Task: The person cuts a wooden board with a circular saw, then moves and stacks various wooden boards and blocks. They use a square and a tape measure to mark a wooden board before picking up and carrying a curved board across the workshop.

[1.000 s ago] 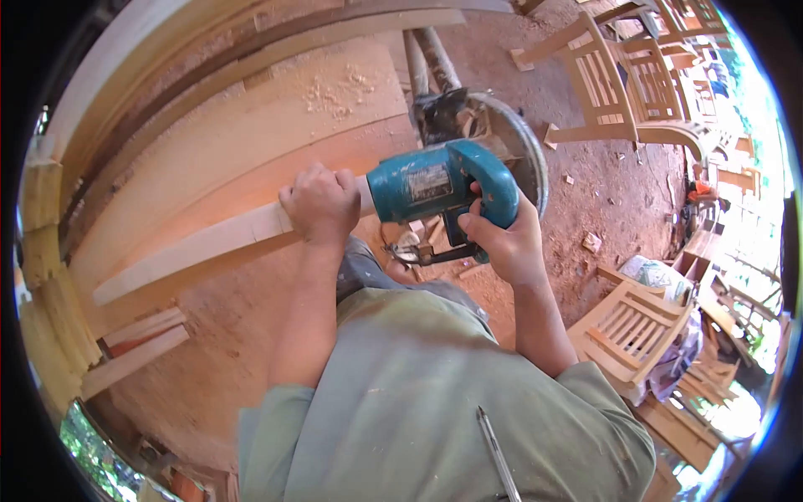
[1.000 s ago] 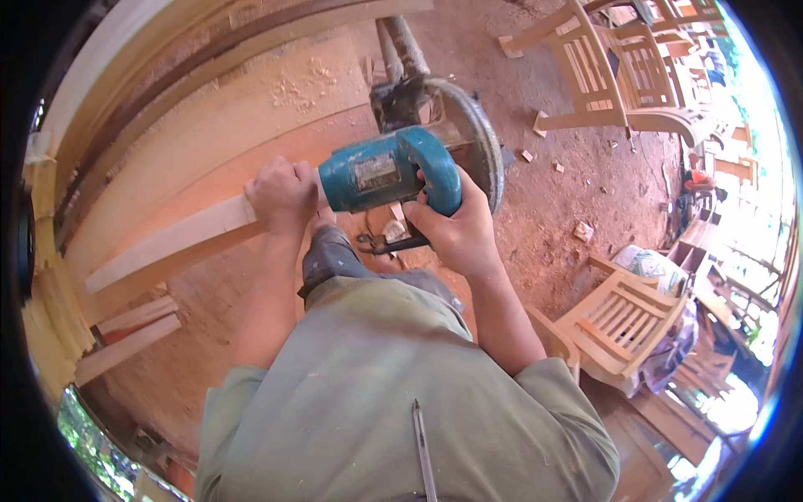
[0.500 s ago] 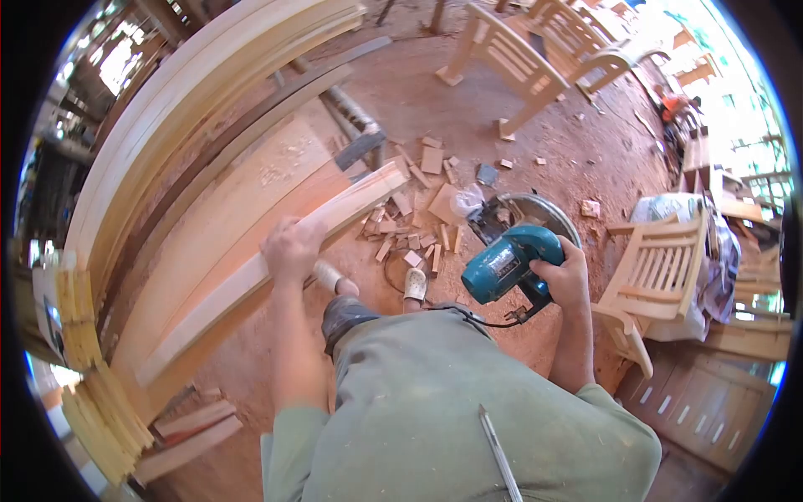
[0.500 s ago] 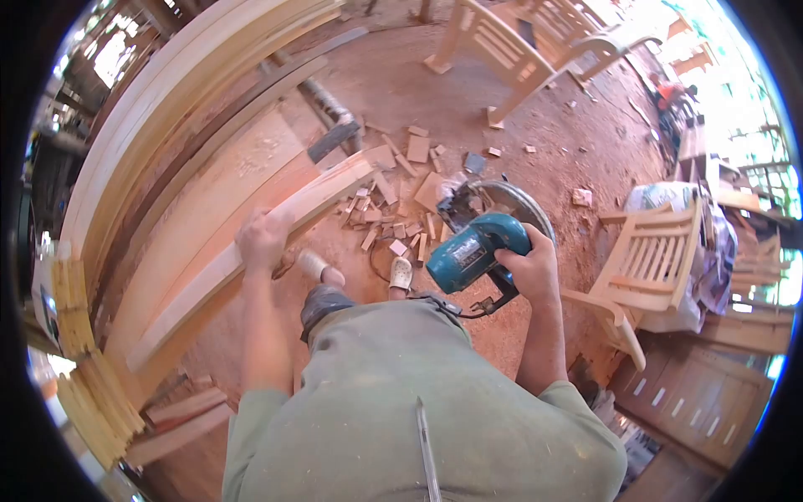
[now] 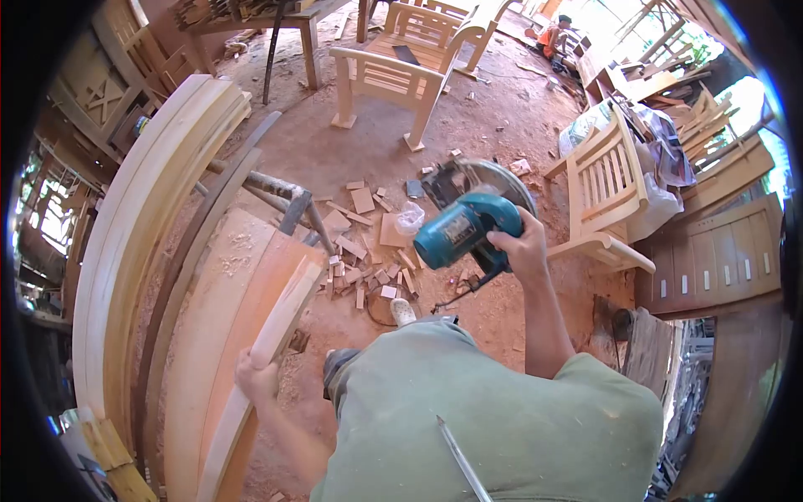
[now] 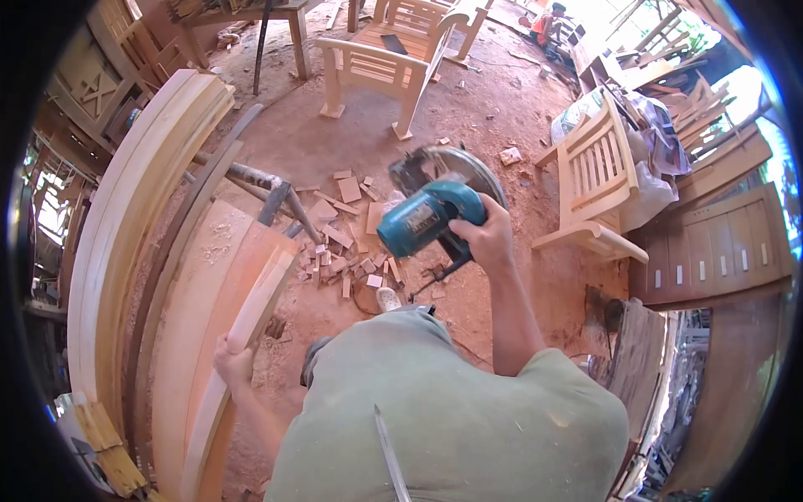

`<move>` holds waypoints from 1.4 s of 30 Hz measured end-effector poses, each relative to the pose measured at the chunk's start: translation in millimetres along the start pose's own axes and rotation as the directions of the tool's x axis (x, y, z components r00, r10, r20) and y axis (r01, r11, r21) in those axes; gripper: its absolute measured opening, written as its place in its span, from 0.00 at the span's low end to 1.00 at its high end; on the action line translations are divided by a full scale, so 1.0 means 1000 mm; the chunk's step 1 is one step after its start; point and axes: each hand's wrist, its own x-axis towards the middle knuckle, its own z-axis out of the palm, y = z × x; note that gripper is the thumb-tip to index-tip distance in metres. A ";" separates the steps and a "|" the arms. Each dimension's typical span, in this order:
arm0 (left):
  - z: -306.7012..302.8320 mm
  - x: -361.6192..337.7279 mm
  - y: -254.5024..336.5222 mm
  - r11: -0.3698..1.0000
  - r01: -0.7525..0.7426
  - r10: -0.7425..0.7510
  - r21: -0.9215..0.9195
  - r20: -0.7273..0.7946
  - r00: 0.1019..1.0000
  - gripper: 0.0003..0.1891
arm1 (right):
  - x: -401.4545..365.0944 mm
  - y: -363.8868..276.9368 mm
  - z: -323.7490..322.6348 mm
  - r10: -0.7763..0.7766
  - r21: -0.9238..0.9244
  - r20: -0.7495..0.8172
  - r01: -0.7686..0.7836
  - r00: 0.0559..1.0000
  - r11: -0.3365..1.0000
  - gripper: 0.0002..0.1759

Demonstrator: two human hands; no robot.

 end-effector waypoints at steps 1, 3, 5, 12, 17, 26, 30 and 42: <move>-0.011 -0.005 -0.017 1.000 0.008 -0.008 -0.008 0.007 1.000 0.22 | -0.002 -0.002 0.017 -0.075 0.042 0.001 0.075 0.997 0.996 0.18; -0.031 -0.014 -0.053 0.999 0.032 -0.032 -0.012 0.012 0.999 0.22 | -0.003 -0.009 0.044 -0.120 0.137 0.064 0.110 0.991 0.984 0.25; -0.050 -0.024 -0.090 0.999 0.047 -0.047 -0.013 0.025 0.999 0.23 | -0.004 -0.018 0.077 -0.157 0.170 0.094 0.140 0.983 0.975 0.27; -0.090 -0.044 -0.217 0.967 0.097 -0.076 -0.236 0.099 0.992 0.22 | -0.028 -0.029 0.199 -0.227 0.455 0.271 0.083 0.936 0.887 0.30; -0.116 -0.035 -0.253 0.928 0.241 -0.237 -0.283 0.049 0.970 0.19 | -0.034 -0.024 0.275 -0.233 0.735 0.333 -0.096 0.914 0.672 0.22; -0.113 -0.066 -0.298 0.943 0.310 -0.332 -0.118 -0.319 0.888 0.24 | -0.042 -0.006 0.393 0.007 0.788 0.570 -0.549 0.822 0.280 0.06; -0.116 -0.058 -0.276 0.857 0.502 -0.453 0.118 -0.292 0.842 0.28 | -0.038 0.035 0.444 0.024 0.687 0.724 -0.724 0.689 0.056 0.09; -0.108 -0.066 -0.273 0.839 0.529 -0.451 0.128 -0.379 0.808 0.22 | -0.052 0.042 0.475 0.158 0.723 0.679 -0.690 0.717 0.028 0.10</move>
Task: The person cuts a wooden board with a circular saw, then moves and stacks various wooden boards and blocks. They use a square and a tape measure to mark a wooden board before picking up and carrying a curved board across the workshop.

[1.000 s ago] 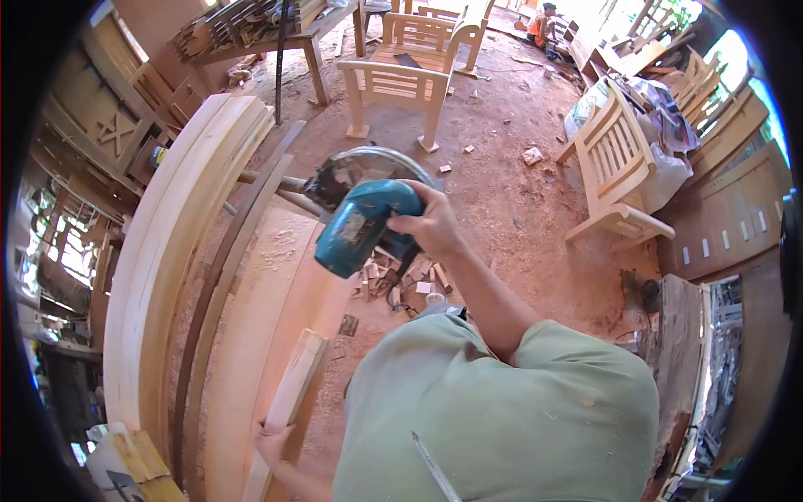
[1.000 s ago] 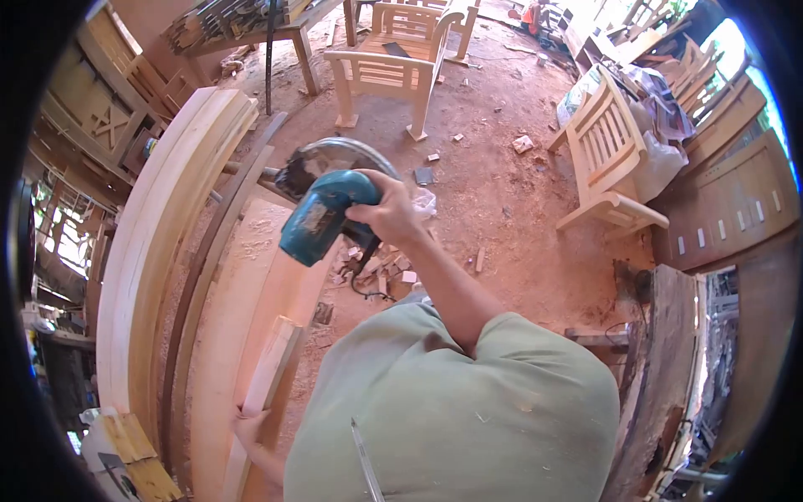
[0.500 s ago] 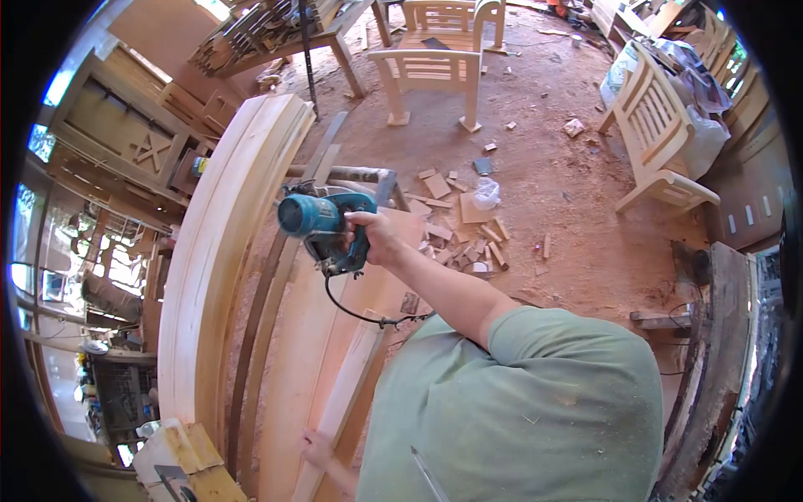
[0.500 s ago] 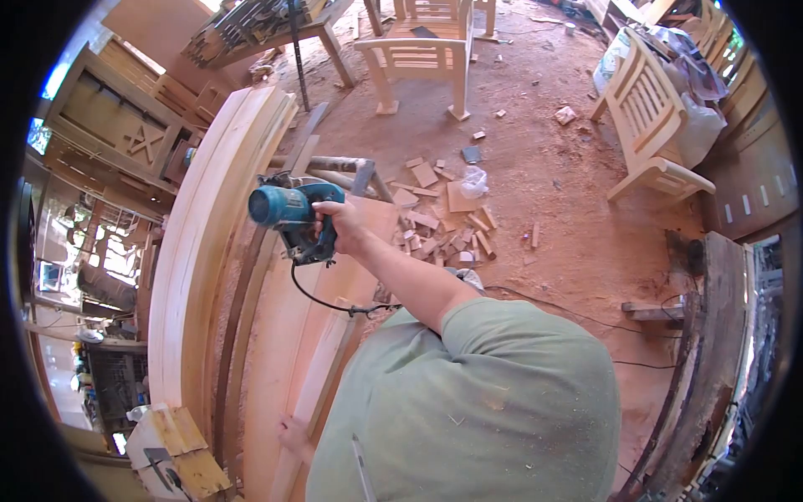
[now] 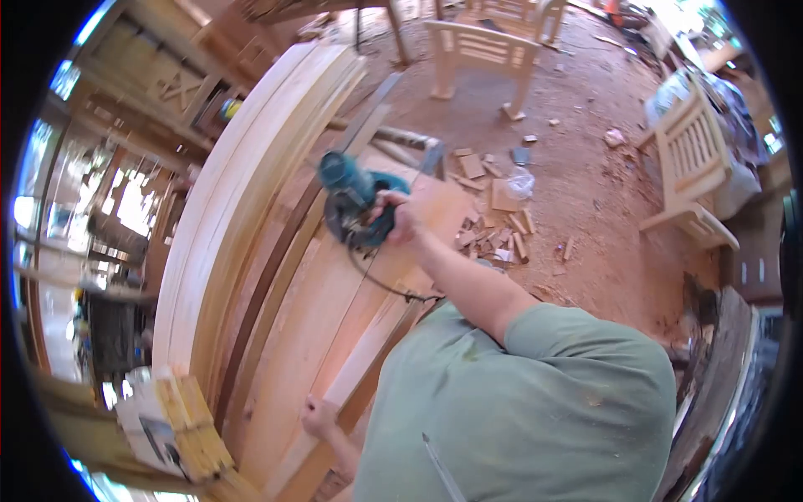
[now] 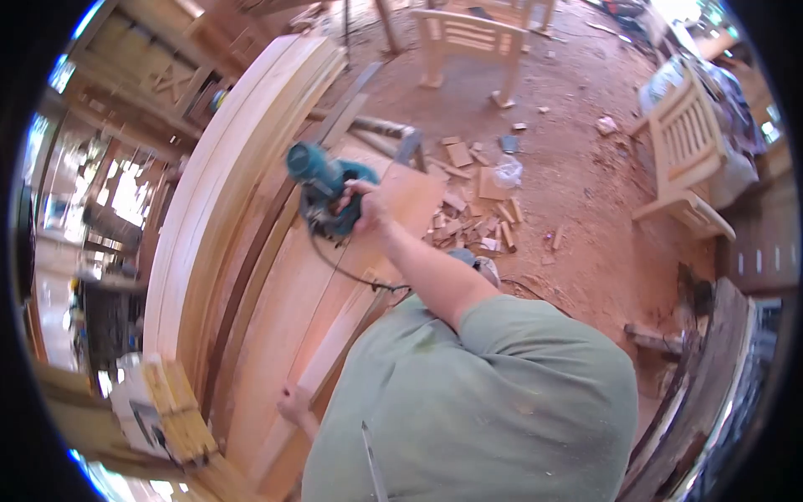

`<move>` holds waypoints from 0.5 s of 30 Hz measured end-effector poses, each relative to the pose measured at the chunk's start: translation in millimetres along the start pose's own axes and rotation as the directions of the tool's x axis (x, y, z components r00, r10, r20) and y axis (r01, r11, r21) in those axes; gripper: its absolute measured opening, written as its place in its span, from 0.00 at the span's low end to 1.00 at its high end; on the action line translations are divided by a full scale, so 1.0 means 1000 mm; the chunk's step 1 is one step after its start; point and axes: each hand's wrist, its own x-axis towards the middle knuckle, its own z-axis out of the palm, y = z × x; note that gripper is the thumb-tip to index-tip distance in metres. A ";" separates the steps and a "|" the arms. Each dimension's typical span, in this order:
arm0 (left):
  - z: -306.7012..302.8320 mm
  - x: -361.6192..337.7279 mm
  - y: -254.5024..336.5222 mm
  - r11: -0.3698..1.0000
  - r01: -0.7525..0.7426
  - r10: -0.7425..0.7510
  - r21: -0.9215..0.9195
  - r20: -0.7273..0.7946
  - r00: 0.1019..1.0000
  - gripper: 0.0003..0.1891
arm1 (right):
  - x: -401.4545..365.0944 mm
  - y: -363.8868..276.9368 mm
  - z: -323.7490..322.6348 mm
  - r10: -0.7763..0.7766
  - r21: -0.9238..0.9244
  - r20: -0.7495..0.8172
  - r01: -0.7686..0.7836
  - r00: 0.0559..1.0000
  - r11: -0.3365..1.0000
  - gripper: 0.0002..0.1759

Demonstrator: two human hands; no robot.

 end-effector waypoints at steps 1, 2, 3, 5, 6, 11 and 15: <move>0.006 0.002 -0.007 0.999 0.026 -0.026 -0.041 -0.003 1.000 0.21 | -0.004 -0.001 0.006 0.013 -0.021 -0.016 -0.013 1.000 1.000 0.09; 0.010 0.005 -0.013 0.996 0.050 -0.050 -0.078 -0.002 0.999 0.20 | -0.008 -0.001 0.012 0.024 -0.036 -0.037 -0.025 0.999 0.999 0.09; 0.010 0.003 -0.010 0.998 0.034 -0.035 -0.054 -0.030 0.999 0.19 | -0.006 -0.002 0.012 0.020 -0.020 -0.043 -0.020 0.999 1.000 0.09; 0.010 0.006 -0.014 0.999 0.012 -0.014 -0.030 -0.050 0.999 0.18 | -0.003 -0.007 0.005 0.008 -0.003 -0.056 -0.009 0.998 1.000 0.10; 0.011 0.008 -0.016 0.999 0.034 -0.035 -0.012 -0.058 0.998 0.17 | -0.003 -0.010 0.003 0.043 -0.020 -0.035 -0.044 0.998 0.999 0.10; 0.009 0.007 -0.017 0.997 0.077 -0.077 0.021 -0.013 0.997 0.17 | -0.014 -0.011 0.008 -0.001 -0.052 -0.078 -0.003 0.997 0.999 0.10; -0.010 -0.003 -0.012 0.996 -0.009 0.041 0.084 -0.388 0.921 0.19 | -0.021 -0.010 -0.002 0.008 0.000 -0.083 -0.008 0.997 1.000 0.08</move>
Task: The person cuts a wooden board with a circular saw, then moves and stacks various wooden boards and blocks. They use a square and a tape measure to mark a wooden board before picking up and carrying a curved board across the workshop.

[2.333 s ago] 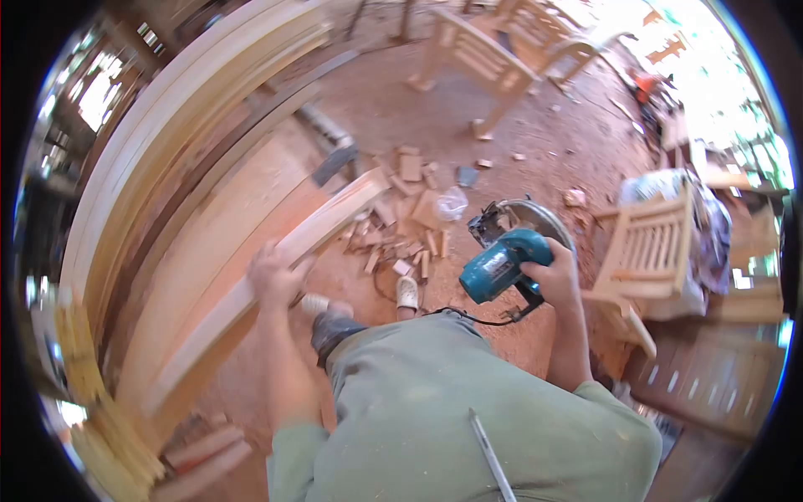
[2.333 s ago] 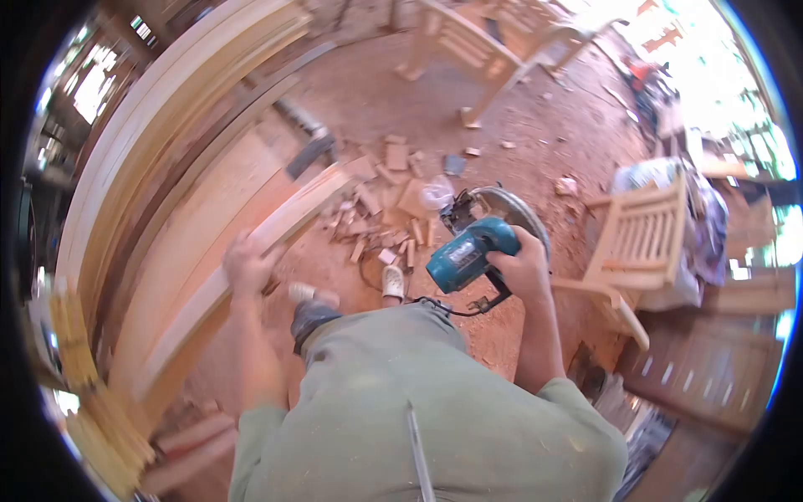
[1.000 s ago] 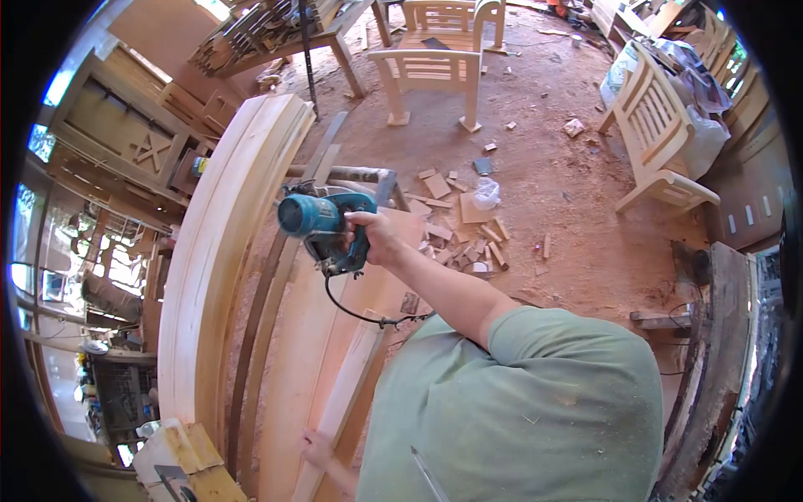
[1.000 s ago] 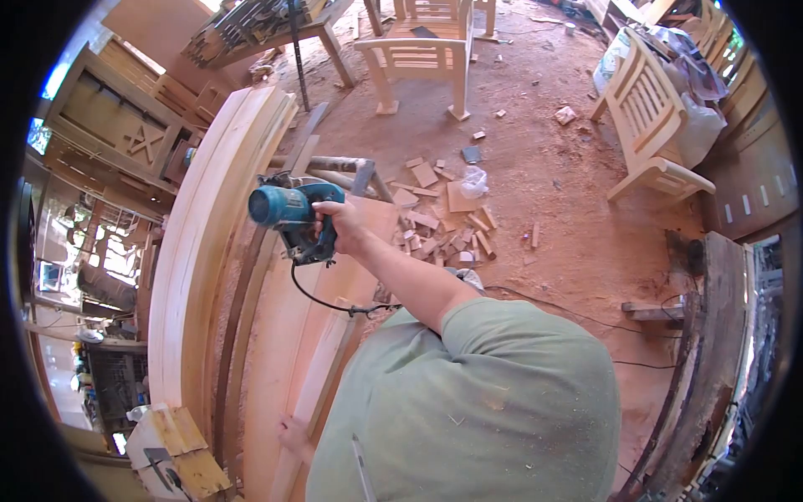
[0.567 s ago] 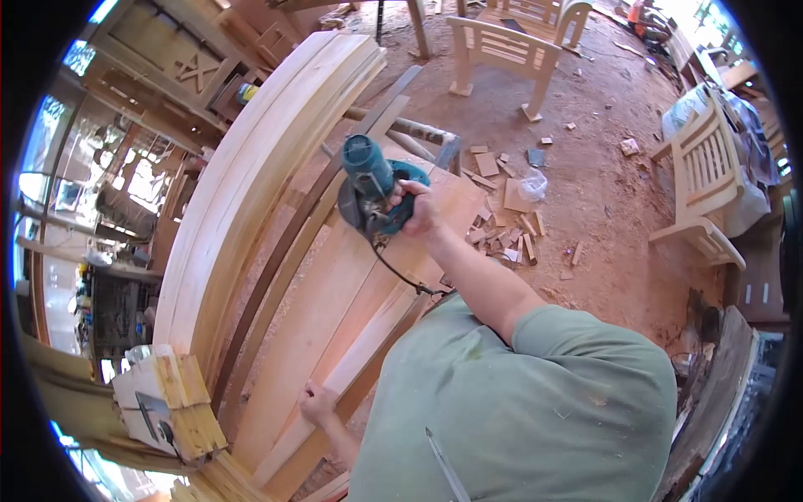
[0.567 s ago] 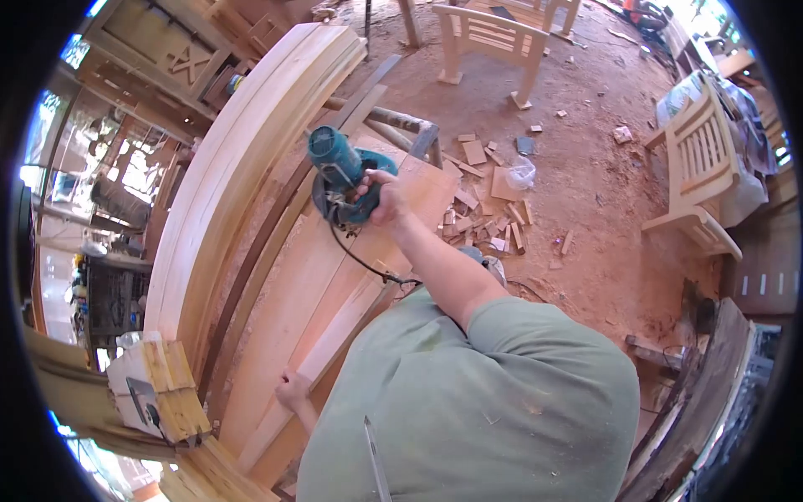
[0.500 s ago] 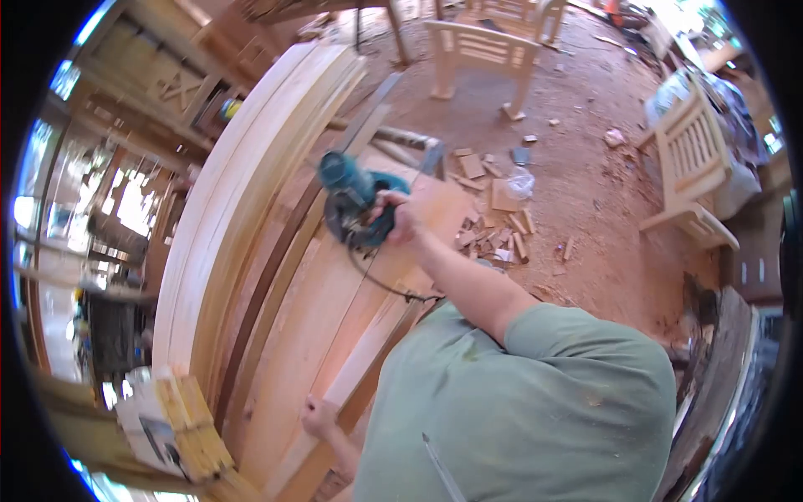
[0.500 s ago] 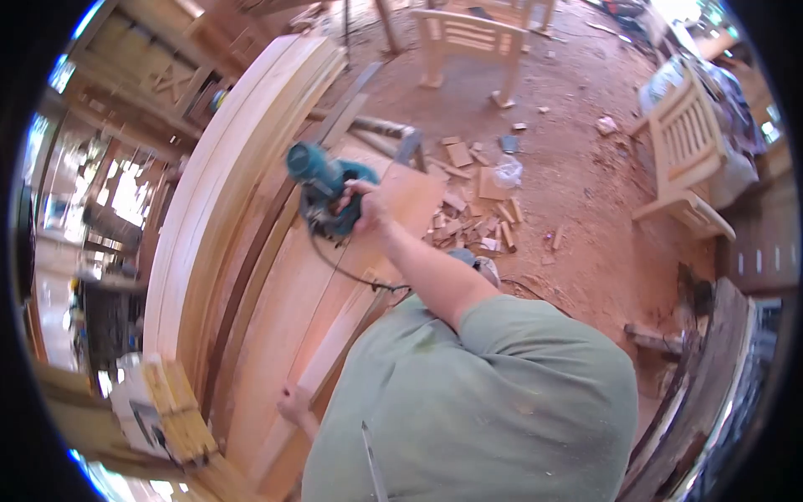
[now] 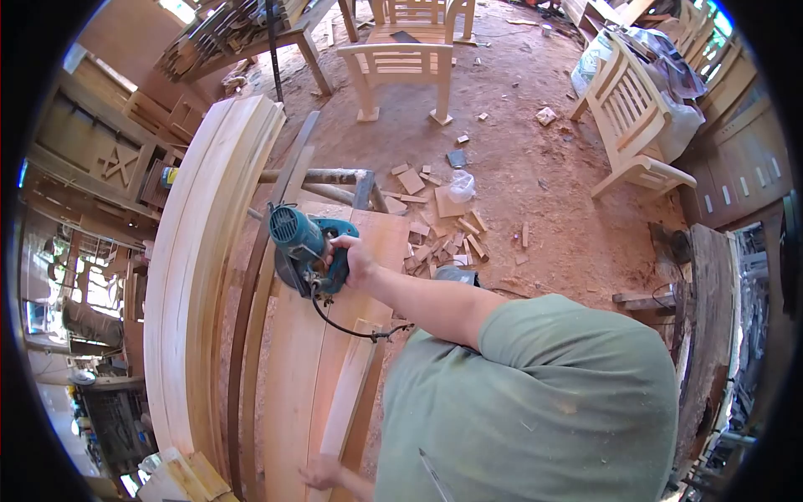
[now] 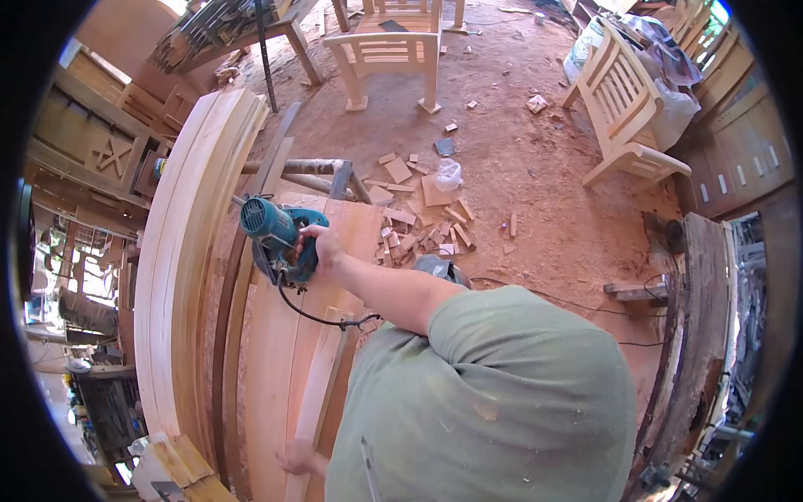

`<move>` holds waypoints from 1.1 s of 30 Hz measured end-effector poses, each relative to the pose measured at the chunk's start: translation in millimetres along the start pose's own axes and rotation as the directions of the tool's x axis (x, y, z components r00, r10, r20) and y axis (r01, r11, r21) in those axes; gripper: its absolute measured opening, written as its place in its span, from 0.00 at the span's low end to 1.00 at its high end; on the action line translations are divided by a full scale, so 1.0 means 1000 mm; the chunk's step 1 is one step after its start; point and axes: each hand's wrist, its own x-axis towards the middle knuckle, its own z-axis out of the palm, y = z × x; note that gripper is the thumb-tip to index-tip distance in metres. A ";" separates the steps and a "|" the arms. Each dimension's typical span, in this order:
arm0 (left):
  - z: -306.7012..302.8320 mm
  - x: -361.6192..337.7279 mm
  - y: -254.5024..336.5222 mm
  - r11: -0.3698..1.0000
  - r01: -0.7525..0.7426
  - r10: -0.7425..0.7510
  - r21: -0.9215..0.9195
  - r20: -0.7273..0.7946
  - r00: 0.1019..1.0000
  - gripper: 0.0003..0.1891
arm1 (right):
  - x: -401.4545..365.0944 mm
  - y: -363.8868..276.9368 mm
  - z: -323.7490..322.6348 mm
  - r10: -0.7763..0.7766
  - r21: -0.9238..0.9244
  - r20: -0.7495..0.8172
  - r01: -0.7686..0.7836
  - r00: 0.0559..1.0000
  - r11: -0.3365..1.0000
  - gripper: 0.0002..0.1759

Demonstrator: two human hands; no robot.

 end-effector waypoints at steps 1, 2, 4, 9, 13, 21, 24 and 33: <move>-0.009 0.000 0.005 0.980 -0.020 0.070 0.199 -0.250 0.966 0.21 | -0.002 -0.001 0.001 -0.008 0.004 -0.003 0.008 1.000 1.000 0.08; -0.010 -0.003 0.009 0.983 0.028 0.037 0.180 -0.349 0.937 0.21 | -0.001 -0.004 0.004 -0.027 -0.083 -0.045 0.023 0.999 0.996 0.08; -0.014 -0.007 0.008 0.991 0.131 -0.122 0.011 -0.307 0.944 0.22 | 0.002 -0.008 0.002 -0.028 -0.216 -0.050 0.017 0.998 0.976 0.07; -0.002 -0.017 0.019 0.861 0.436 -0.455 -0.263 -0.015 0.890 0.24 | -0.008 -0.026 0.003 0.102 -0.329 -0.158 -0.150 0.982 0.932 0.06; 0.003 -0.019 0.021 0.757 0.569 -0.571 -0.320 0.097 0.815 0.27 | -0.020 -0.028 0.003 0.179 -0.274 -0.203 -0.231 0.963 0.933 0.06; 0.007 -0.015 -0.003 0.553 0.727 -0.721 -0.407 0.204 0.663 0.32 | -0.068 -0.042 -0.005 0.134 -0.715 -0.223 -0.255 0.966 0.651 0.16; 0.008 -0.009 -0.018 0.468 0.759 -0.765 -0.453 0.223 0.605 0.35 | -0.087 -0.053 -0.035 0.147 -0.751 -0.301 -0.329 0.942 0.572 0.12; 0.016 0.002 -0.007 0.311 0.762 -0.874 -0.568 0.144 0.464 0.35 | -0.122 -0.061 -0.036 0.395 -0.851 -0.506 -0.520 0.767 -0.082 0.19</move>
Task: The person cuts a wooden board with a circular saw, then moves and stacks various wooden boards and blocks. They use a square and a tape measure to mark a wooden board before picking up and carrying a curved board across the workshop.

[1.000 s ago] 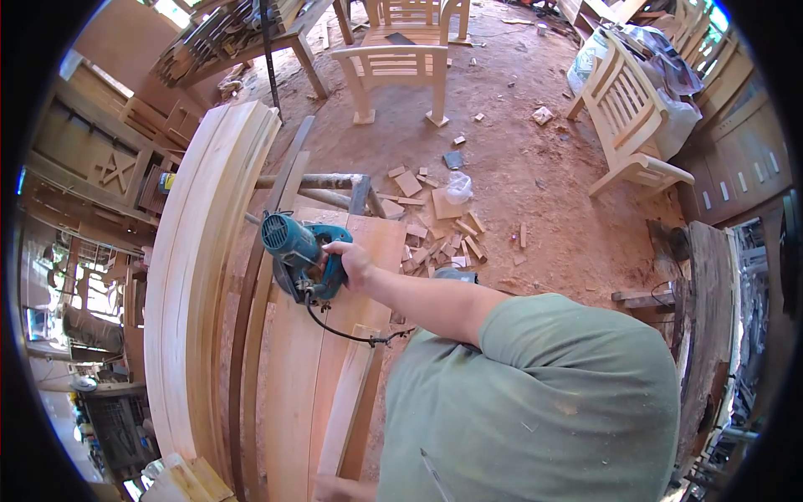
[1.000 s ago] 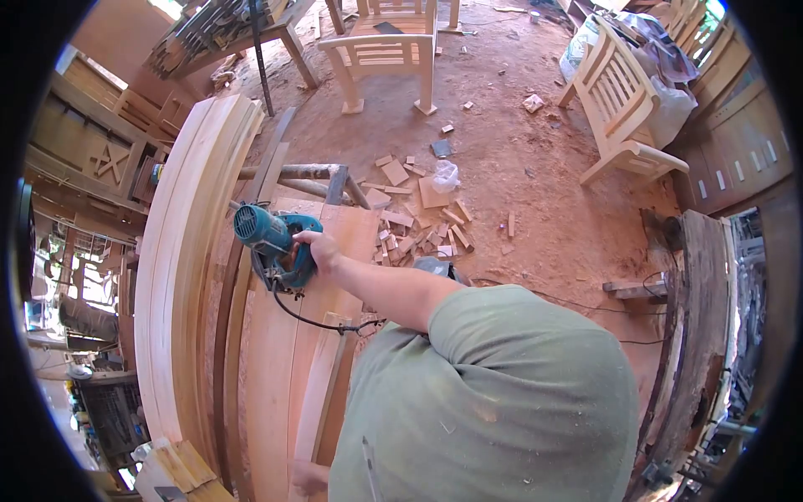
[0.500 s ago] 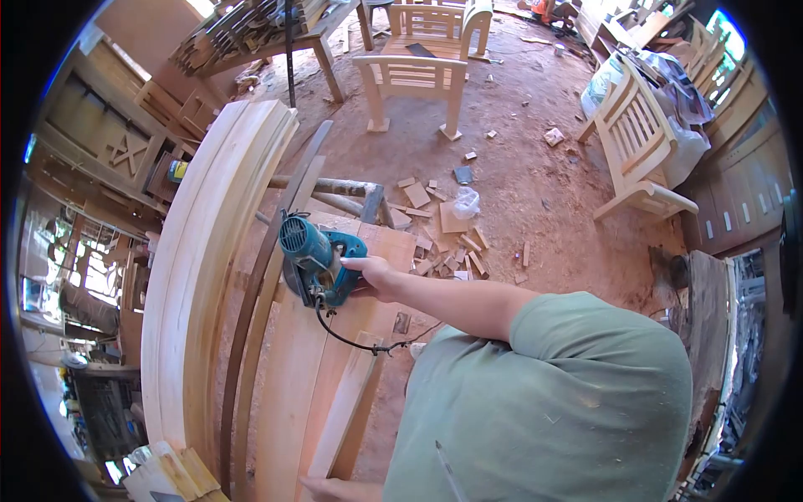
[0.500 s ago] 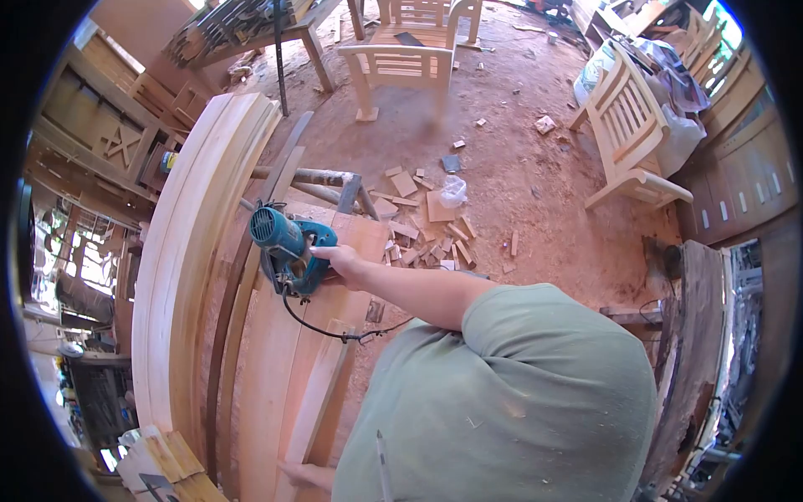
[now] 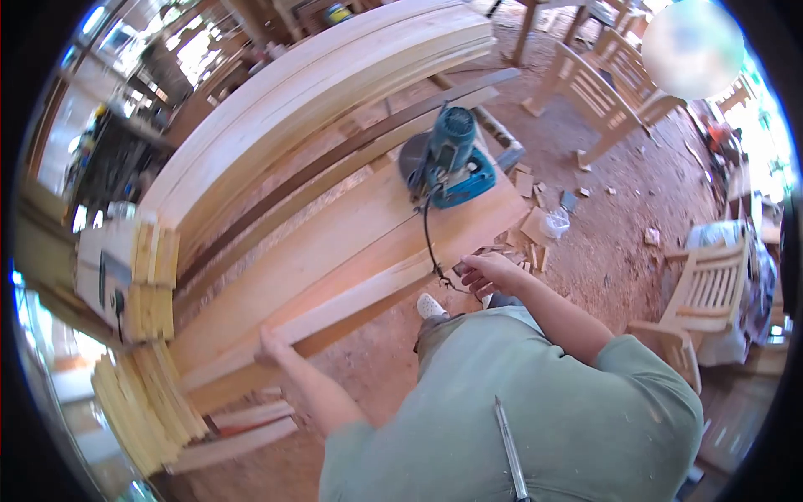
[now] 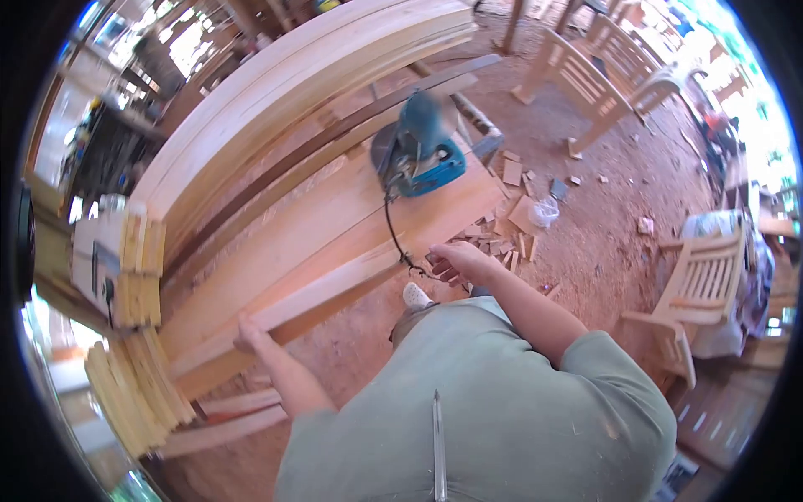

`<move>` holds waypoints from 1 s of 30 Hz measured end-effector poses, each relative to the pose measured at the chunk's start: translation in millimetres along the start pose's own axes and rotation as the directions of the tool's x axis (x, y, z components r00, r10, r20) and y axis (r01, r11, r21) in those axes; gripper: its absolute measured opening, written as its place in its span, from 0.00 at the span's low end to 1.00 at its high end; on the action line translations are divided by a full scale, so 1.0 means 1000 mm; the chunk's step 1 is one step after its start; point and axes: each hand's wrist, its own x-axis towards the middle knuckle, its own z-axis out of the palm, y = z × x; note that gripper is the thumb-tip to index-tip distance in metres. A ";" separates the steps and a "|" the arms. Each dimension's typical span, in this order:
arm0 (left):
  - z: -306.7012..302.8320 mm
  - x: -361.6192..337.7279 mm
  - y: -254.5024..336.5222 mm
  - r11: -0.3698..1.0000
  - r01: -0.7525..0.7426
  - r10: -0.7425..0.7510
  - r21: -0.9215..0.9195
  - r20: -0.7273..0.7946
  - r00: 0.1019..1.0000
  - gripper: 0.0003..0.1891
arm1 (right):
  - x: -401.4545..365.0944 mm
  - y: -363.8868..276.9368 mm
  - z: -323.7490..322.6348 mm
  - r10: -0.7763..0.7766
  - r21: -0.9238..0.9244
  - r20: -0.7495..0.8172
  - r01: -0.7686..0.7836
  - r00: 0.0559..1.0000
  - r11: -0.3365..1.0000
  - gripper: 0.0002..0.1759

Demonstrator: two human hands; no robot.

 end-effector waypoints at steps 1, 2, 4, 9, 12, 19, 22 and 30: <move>0.000 -0.003 0.003 1.000 0.016 -0.015 -0.022 0.005 1.000 0.34 | -0.003 0.001 0.004 0.028 0.016 0.053 -0.029 0.998 0.999 0.21; 0.001 0.002 0.000 1.000 0.005 -0.005 -0.007 -0.014 1.000 0.31 | -0.005 0.004 0.008 0.058 0.037 0.104 -0.062 0.993 0.997 0.23; -0.006 0.000 -0.002 1.000 -0.003 0.003 0.008 -0.044 0.999 0.29 | -0.009 0.011 0.013 0.002 0.029 0.183 -0.008 0.983 1.000 0.25; -0.034 -0.026 0.016 0.997 -0.039 0.034 -0.069 -0.072 0.997 0.28 | 0.007 0.031 0.001 -0.306 -0.358 0.347 0.427 0.886 0.830 0.32; -0.045 -0.034 0.009 0.995 -0.043 0.025 -0.091 -0.182 0.983 0.28 | 0.029 0.037 -0.025 -0.290 -0.589 0.336 0.440 0.896 0.678 0.33; -0.090 -0.104 -0.021 0.959 0.152 -0.200 -0.241 -0.193 0.960 0.29 | -0.031 0.022 -0.133 -0.448 -0.067 -0.329 0.453 0.831 0.889 0.21; -0.115 -0.144 -0.077 0.944 0.157 -0.220 -0.289 -0.200 0.955 0.38 | -0.056 0.016 -0.121 -0.392 0.130 0.046 0.384 0.919 0.914 0.24; -0.192 -0.264 -0.189 0.847 0.383 -0.469 -0.367 -0.178 0.865 0.35 | -0.106 0.038 -0.065 -0.721 -0.058 0.273 0.759 0.637 0.648 0.24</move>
